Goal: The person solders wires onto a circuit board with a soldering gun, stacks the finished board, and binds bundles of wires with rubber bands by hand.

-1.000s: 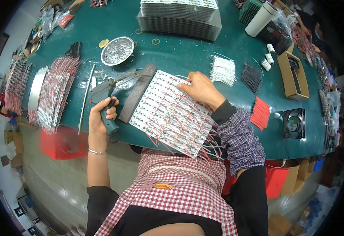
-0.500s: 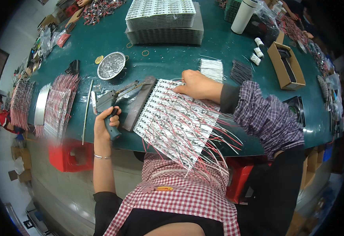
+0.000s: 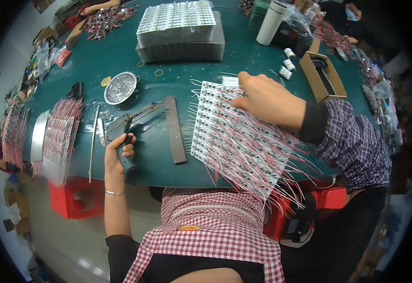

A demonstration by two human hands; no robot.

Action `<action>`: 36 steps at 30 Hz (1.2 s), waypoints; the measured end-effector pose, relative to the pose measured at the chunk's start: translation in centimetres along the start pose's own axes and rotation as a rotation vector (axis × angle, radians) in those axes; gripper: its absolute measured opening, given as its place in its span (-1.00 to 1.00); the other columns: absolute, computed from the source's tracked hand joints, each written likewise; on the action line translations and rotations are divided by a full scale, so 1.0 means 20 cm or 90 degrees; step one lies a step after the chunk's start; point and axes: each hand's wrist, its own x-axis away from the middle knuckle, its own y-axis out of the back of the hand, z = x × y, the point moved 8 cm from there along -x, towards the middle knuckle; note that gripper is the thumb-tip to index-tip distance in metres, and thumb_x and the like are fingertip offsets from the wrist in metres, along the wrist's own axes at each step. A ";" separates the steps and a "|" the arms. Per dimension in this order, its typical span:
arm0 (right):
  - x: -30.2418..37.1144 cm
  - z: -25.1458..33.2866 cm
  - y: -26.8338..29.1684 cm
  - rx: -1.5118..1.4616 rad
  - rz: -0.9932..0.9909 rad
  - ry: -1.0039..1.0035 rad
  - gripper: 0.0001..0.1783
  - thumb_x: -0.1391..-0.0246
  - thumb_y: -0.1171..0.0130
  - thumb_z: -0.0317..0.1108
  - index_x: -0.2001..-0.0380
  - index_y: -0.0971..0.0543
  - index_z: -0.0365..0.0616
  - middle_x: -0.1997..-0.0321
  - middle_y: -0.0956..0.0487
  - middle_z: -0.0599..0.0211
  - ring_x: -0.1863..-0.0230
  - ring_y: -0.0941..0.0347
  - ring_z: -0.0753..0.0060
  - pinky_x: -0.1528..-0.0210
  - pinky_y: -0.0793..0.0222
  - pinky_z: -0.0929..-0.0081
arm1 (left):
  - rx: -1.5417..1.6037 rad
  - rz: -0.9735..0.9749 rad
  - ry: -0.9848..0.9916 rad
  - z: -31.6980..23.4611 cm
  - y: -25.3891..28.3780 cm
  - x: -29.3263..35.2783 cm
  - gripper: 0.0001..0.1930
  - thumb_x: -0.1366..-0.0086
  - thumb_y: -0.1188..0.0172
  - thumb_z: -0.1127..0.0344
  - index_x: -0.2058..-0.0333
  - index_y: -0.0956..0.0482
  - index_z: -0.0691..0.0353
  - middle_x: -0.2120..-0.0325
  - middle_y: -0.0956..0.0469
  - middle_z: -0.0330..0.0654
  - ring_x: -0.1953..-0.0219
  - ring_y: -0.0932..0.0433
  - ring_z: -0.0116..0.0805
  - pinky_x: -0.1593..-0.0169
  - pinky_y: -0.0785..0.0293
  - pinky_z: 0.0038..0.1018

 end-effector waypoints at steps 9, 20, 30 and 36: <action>0.41 -0.32 0.31 -0.227 -0.209 -0.078 -0.63 -0.02 -0.26 -0.19 0.36 -0.42 -0.30 0.37 -0.49 0.18 0.37 -0.41 0.46 0.28 -0.35 0.41 | -0.191 -0.043 0.049 0.11 -0.09 -0.07 -0.77 -0.17 -0.23 0.38 0.33 -0.51 0.49 0.51 -0.52 -0.07 0.65 -0.40 -0.52 0.66 -0.29 -0.69; 0.36 -0.33 0.06 -0.567 -0.278 0.017 -0.78 -0.07 -0.22 -0.47 0.30 -0.37 -0.16 0.58 -0.45 0.58 0.58 -0.26 0.89 0.58 -0.03 0.78 | -1.101 -0.426 -0.491 -0.20 -0.31 0.24 -0.67 -0.20 -0.25 0.21 0.28 -0.51 0.44 0.46 -0.58 0.05 0.50 -0.59 -0.21 0.37 -0.51 -0.34; -0.02 0.19 -0.14 -0.744 -0.189 0.175 -0.78 -0.10 -0.18 -0.46 0.21 -0.40 -0.26 0.53 -0.56 0.39 0.52 -0.42 0.76 0.55 -0.23 0.75 | -0.215 0.163 -0.169 0.35 -0.50 0.46 -0.47 -0.19 -0.28 0.21 -0.03 -0.36 0.44 0.13 -0.51 -0.13 0.16 -0.52 -0.43 0.17 -0.50 -0.47; -0.12 0.41 -0.16 -0.583 -0.104 0.314 -0.64 -0.10 -0.18 -0.39 0.05 -0.41 -0.23 0.21 -0.52 0.27 0.22 -0.43 0.57 0.29 -0.35 0.60 | -0.163 0.055 -0.353 0.20 -0.44 0.62 -0.50 -0.12 -0.30 0.49 -0.05 -0.37 0.31 0.16 -0.53 -0.22 0.19 -0.53 -0.47 0.16 -0.47 -0.52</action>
